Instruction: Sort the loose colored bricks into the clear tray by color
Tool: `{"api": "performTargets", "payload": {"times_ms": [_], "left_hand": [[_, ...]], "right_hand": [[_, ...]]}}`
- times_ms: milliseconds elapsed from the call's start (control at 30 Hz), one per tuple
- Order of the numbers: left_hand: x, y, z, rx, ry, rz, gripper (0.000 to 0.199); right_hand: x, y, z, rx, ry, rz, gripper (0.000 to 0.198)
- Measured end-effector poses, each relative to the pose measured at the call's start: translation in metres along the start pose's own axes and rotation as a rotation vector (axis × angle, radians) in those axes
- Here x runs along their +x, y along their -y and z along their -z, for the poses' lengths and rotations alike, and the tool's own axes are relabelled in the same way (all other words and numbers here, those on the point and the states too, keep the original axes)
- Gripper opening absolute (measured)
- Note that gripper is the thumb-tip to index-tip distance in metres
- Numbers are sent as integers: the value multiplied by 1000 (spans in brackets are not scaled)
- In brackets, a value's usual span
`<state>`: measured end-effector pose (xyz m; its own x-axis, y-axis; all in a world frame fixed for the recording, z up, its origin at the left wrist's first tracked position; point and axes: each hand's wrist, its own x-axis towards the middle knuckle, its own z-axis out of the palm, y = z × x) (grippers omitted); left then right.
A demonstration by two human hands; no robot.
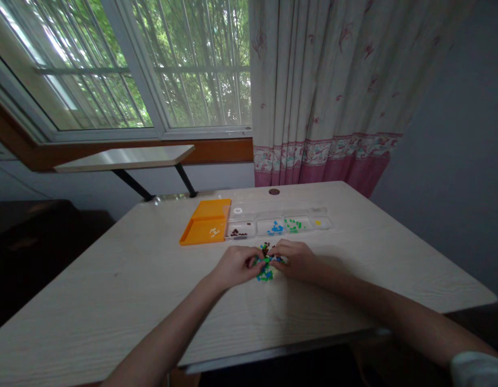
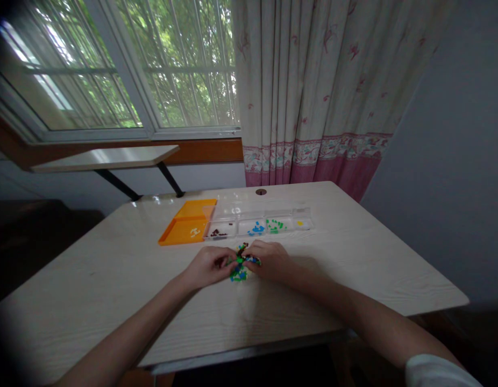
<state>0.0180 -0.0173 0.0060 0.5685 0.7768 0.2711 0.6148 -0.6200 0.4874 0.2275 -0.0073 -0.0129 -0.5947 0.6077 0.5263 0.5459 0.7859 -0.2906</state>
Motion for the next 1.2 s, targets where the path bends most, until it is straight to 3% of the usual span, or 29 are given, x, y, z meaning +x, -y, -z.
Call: {"api": "performTargets", "payload": {"times_ms": [867, 1200], "left_hand": [[0, -1, -2, 10, -69, -31, 19], [1, 21, 13, 299, 8, 101, 22]], "right_hand": [[2, -5, 2, 72, -47, 49, 11], [8, -33, 32, -62, -370, -71, 15]]}}
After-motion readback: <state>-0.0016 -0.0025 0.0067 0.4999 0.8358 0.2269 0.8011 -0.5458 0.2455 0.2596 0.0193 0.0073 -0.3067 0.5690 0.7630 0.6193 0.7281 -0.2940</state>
